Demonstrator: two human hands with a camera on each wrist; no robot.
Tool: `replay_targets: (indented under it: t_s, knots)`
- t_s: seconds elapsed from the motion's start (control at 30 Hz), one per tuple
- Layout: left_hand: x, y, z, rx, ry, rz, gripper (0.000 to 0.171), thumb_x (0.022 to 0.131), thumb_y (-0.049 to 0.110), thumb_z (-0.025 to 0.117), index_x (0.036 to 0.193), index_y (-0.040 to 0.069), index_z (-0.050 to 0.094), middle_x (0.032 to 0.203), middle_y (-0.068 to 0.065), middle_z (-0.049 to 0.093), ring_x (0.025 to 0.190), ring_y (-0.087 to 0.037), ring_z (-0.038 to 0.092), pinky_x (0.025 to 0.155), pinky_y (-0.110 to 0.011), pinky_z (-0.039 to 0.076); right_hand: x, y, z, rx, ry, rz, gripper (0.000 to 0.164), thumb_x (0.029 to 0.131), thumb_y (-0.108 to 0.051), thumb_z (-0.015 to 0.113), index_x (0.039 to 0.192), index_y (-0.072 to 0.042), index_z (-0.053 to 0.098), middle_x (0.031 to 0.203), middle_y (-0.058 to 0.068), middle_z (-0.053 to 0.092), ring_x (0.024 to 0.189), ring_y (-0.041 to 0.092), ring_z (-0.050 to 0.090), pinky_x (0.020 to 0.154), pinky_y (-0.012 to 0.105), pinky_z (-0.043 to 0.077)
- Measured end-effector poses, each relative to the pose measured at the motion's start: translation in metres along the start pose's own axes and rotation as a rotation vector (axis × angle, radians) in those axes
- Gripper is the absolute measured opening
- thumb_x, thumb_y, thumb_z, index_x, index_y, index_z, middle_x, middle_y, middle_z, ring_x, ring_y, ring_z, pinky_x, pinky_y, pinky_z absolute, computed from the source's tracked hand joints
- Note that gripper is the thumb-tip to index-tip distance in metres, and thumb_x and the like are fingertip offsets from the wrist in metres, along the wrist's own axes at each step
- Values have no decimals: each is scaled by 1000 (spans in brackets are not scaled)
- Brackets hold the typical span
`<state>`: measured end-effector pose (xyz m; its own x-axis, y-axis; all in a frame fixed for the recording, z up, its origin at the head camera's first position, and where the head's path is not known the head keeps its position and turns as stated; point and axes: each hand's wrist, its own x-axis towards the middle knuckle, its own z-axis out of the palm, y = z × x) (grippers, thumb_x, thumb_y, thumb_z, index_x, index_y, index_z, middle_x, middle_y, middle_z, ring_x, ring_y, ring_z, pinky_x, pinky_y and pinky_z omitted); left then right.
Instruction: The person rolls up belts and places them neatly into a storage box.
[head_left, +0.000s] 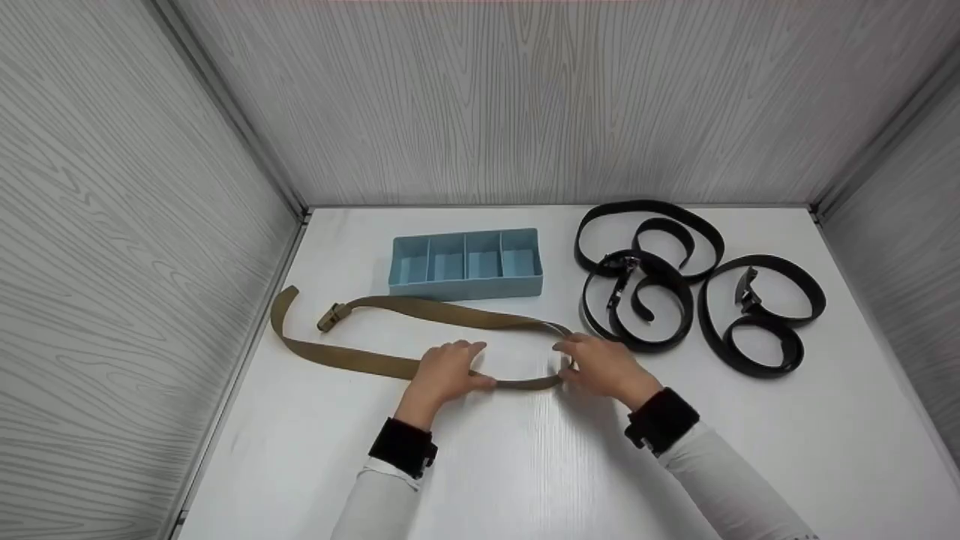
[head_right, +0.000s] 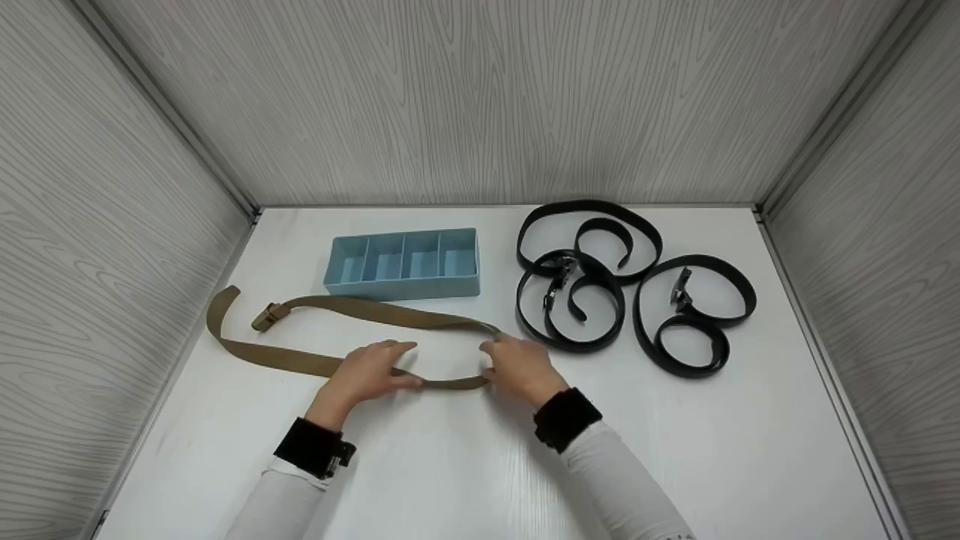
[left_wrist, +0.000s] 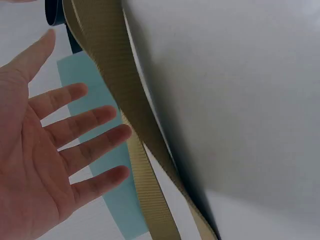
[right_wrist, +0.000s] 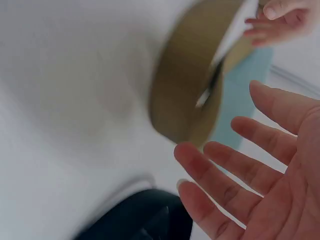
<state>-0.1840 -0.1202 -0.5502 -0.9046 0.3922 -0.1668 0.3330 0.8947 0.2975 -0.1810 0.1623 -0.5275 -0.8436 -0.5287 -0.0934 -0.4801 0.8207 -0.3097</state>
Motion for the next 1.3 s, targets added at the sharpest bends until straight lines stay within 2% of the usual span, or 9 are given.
replay_targets:
  t_s: [0.1,0.2,0.3,0.4,0.53,0.7,0.83,1.03,1.3]
  knots:
    - [0,3,10,32,-16,42,61,77,33,83,130,10,62,112,-11,65,103,-29,61,86,-46,49,0,-7,21,-3,-4,-58,32,86,-19,75,117,-13,69,106,5,63,89,28,66,67,46,53]
    - [1,5,17,83,3,61,48,74,19,86,117,9,68,99,-8,63,93,-27,61,78,-45,50,0,-8,36,-33,25,-94,18,83,-12,77,101,-13,73,88,3,59,75,25,64,58,41,51]
    - [3,4,20,101,23,63,39,72,13,87,107,8,70,94,-7,62,90,-27,60,75,-45,50,-2,-3,41,-67,51,-95,6,82,-9,76,85,-14,74,79,1,56,67,22,61,54,38,49]
    - [4,3,20,95,32,70,38,71,13,88,104,8,71,93,-7,62,89,-27,61,74,-45,50,-8,7,37,-65,39,-67,6,80,-9,76,77,-13,75,76,0,57,66,20,60,53,37,50]
    - [3,-2,19,92,41,79,32,74,12,86,103,9,73,92,-5,64,88,-26,61,75,-45,50,-22,28,28,29,18,-28,5,78,-12,80,74,-13,76,74,-2,61,69,18,60,58,37,50]
    - [1,-10,17,110,68,78,22,80,9,80,101,9,74,91,-6,65,88,-26,61,76,-45,49,-45,60,17,171,33,-64,5,75,-9,81,76,-9,76,74,-3,62,70,16,60,66,37,51]
    - [-1,-17,15,102,64,75,24,80,11,80,103,7,73,93,-8,64,89,-27,60,76,-46,49,-65,81,12,251,28,-84,8,74,-7,82,77,-8,75,75,-5,63,70,12,59,66,33,51]
    - [-1,-26,13,89,59,74,30,78,15,82,105,7,72,95,-8,62,92,-29,58,79,-49,48,-91,95,7,313,-6,-30,9,73,-6,80,73,-13,75,73,-12,63,67,6,56,63,29,48]
    - [0,-40,7,87,45,49,40,76,18,84,113,10,71,104,-12,62,102,-33,58,94,-55,41,-109,108,-2,340,-30,70,7,73,-11,82,73,-15,75,80,-6,59,76,12,54,67,30,46]
